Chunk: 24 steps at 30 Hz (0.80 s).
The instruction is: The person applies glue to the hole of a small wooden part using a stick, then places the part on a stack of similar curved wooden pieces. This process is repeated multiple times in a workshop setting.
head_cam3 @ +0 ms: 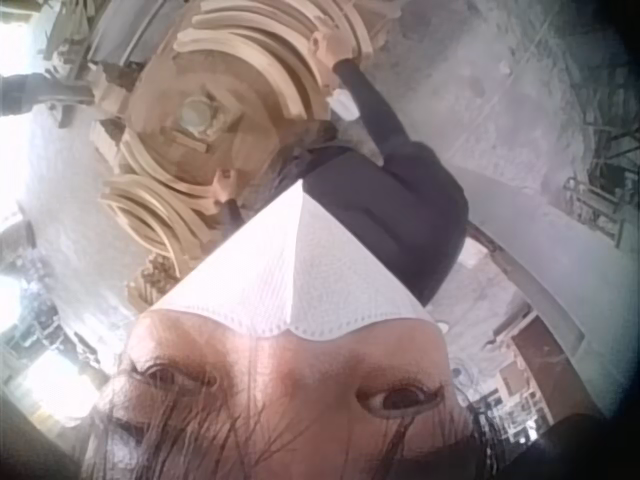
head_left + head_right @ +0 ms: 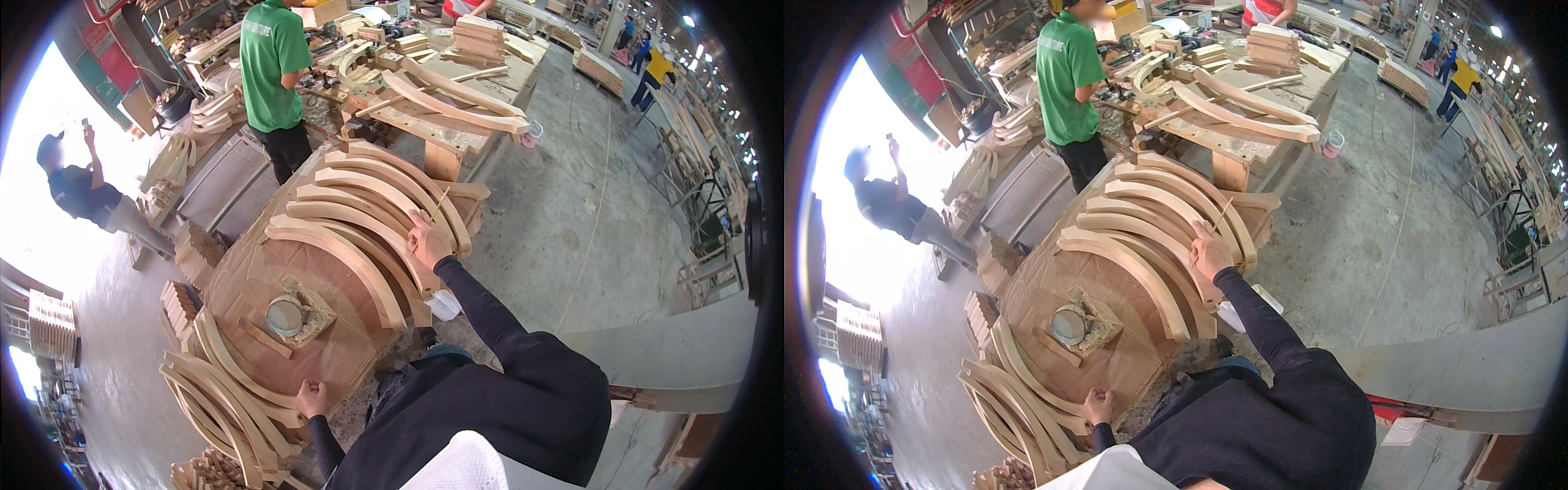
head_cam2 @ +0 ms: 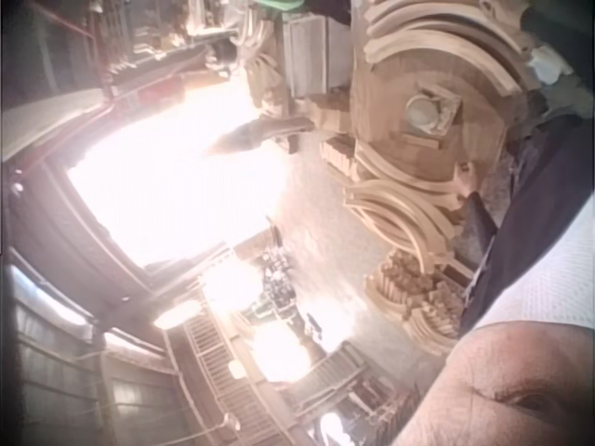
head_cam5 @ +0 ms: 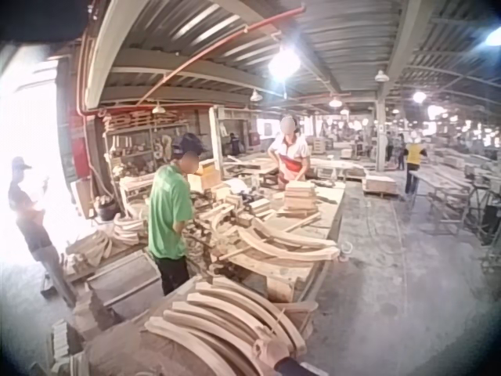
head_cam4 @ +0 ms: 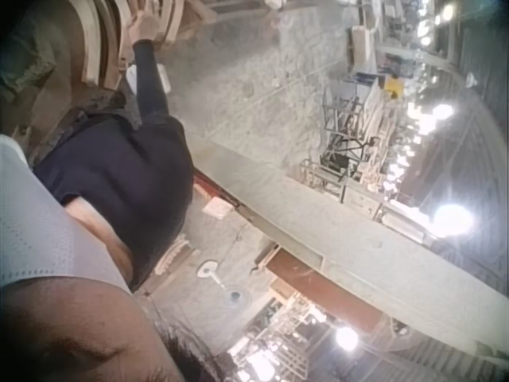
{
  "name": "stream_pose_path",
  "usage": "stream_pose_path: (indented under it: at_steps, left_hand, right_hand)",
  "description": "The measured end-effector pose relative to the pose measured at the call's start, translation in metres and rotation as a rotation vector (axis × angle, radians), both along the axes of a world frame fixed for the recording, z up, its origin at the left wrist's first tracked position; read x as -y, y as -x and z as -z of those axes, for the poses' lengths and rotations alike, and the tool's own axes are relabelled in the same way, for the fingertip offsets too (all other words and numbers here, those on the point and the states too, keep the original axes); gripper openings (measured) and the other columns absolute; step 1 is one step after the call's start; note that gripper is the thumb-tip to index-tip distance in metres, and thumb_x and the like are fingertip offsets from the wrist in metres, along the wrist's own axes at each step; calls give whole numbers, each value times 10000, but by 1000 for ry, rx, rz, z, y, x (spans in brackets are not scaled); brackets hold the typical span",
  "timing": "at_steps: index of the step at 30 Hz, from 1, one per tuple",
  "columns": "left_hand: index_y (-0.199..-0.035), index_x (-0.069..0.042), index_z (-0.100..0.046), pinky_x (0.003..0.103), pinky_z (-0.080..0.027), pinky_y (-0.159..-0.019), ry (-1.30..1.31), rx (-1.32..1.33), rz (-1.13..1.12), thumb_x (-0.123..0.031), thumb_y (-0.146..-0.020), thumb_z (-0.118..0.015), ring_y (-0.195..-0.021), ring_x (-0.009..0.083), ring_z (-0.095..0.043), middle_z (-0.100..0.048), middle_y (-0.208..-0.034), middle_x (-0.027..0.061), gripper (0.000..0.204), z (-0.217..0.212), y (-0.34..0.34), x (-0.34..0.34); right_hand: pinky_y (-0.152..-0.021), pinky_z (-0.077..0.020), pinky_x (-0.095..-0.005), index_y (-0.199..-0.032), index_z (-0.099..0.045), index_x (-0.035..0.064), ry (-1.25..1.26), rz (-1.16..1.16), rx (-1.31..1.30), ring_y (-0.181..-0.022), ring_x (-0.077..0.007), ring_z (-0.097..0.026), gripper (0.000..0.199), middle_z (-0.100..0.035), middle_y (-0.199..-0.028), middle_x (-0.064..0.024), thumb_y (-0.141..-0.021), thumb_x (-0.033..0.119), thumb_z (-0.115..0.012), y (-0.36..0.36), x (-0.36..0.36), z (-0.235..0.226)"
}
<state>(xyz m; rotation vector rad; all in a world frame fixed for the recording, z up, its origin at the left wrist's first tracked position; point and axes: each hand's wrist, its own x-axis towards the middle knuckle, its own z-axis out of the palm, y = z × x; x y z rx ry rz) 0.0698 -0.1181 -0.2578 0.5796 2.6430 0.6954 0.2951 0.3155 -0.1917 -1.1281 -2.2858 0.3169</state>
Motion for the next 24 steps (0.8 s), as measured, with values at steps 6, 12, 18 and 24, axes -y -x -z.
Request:
stream_pose_path:
  at_steps: [6,12,18,24]
  left_hand:
    - [-822,-86,-675,336,-512,-628,-25,-16,11,-227,-716,-663,-651,204,-668,-680,-687,59,177,3,2,-8]
    - [-833,-86,-679,331,-513,-634,-14,14,-5,-232,-716,-665,-653,197,-666,-680,-693,54,187,0,1,-10]
    - [-825,-97,-682,331,-515,-635,29,-9,0,-233,-715,-663,-661,196,-669,-683,-694,48,176,2,3,-11]
    - [-824,-104,-690,337,-521,-649,34,6,4,-244,-711,-657,-681,207,-677,-695,-717,51,183,4,5,-9]
  right_hand:
    - [-881,-493,-387,-740,-680,38,-42,5,6,-1217,-327,-511,72,-494,-1372,-99,-711,86,-633,2,-8,2]
    - [-873,-495,-388,-755,-688,51,-61,1,16,-1214,-327,-514,78,-494,-1370,-100,-721,88,-629,1,-9,2]
    - [-869,-495,-391,-752,-685,55,-60,-6,11,-1212,-333,-513,70,-493,-1370,-103,-726,87,-628,1,-10,3]
    - [-873,-493,-391,-727,-670,59,-63,-6,5,-1215,-343,-508,53,-493,-1367,-110,-726,89,-626,1,-10,3]
